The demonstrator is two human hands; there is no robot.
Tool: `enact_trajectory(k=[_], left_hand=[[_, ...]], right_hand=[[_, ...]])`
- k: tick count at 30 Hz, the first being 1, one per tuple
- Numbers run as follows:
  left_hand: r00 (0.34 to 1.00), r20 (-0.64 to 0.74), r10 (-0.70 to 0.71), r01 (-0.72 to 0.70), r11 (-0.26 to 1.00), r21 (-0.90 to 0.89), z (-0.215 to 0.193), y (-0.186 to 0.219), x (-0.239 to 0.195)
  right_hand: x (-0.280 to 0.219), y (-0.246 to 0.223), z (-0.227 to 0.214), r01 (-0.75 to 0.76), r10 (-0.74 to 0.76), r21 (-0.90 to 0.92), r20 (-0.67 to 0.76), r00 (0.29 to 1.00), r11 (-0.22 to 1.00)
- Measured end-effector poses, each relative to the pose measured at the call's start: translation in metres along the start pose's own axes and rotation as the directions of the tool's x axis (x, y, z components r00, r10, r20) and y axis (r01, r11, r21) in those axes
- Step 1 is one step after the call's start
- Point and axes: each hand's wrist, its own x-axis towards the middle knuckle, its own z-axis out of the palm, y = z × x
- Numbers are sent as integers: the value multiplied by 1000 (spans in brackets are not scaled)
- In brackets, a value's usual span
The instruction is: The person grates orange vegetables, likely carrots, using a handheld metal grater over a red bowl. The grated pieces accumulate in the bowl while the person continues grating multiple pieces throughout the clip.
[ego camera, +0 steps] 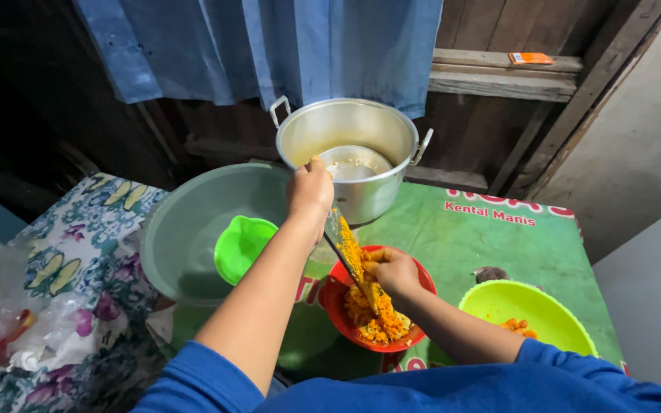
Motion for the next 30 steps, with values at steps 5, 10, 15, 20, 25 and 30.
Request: enact_trajectory(k=[5,10,15,20,25,30], left_hand=[[995,88,-49,56,995,-83,0,1,0],[998,65,-25,31,996,-87,6,-5,13],[991,88,-98,105,991,-88,-3,-16,35],[991,60,-122,126,989,-72,-8,-18,39],[996,3,-90,90,996,-17,-4,-16,38],[996,33,-87,88,996,-19,-3,-11,36]], right_hand=[[5,10,-4,-74,72,-62,-33,997,995],[6,4,-4,44,-45,49,30,999,998],[9,-4,7,32,-32,-70,11,999,997],[11,-6,12,36,-34,-66,26,999,997],[10,-9,9,51,-48,-84,37,998,995],[6,-7,8,9,-8,-70,17,1000,998]])
